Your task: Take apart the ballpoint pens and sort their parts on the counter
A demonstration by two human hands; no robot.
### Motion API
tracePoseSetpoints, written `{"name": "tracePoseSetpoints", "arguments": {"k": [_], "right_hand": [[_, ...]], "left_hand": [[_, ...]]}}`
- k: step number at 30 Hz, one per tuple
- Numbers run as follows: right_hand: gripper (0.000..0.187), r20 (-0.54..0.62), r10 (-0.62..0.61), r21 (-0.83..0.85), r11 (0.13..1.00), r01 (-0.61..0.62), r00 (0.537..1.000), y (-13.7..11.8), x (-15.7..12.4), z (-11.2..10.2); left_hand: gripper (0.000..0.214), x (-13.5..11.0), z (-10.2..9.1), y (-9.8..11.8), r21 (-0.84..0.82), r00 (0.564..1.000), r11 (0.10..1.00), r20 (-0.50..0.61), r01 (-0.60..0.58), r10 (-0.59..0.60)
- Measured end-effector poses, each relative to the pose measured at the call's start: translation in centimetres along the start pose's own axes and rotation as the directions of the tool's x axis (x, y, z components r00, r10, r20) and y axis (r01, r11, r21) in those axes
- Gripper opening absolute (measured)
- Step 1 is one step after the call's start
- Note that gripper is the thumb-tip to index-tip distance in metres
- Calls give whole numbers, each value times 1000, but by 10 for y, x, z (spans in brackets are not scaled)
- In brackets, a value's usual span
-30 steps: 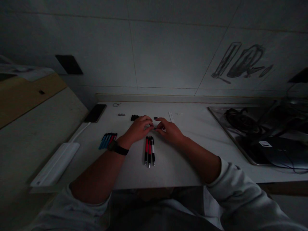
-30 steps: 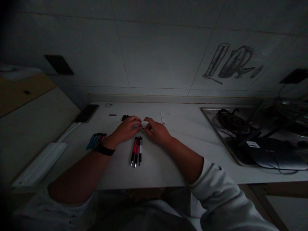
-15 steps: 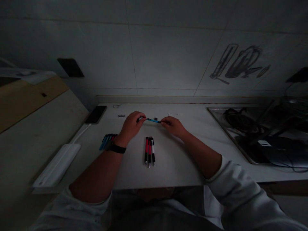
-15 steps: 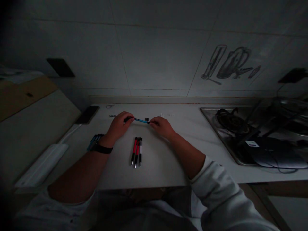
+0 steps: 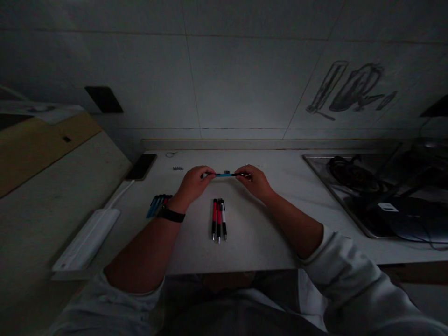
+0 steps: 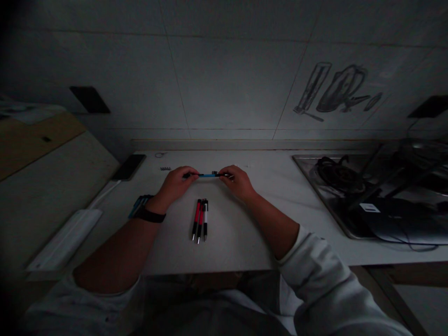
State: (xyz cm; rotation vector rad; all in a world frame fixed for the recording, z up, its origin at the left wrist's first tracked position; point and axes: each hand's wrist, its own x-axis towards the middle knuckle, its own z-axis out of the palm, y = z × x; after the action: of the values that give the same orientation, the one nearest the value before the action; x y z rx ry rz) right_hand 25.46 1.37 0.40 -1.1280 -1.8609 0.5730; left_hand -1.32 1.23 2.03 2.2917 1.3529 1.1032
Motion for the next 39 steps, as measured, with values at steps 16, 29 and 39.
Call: {"name": "tracePoseSetpoints", "arguments": {"k": [16,29,39], "right_hand": [[31,85,111,-24,994,-110,990,0,-2,1],[21,103,116,-28,993,-114,988,1,-3,2],[32,108,108,-5,994,-108,988,1,-4,4]], "left_hand": [[5,1,-1,0,90,994,992,-42,-93,97],[6,1,-4,4,99,993,989,-49,-107,112],[7,2,-4,3,107,991,988,-52,-116,122]]}}
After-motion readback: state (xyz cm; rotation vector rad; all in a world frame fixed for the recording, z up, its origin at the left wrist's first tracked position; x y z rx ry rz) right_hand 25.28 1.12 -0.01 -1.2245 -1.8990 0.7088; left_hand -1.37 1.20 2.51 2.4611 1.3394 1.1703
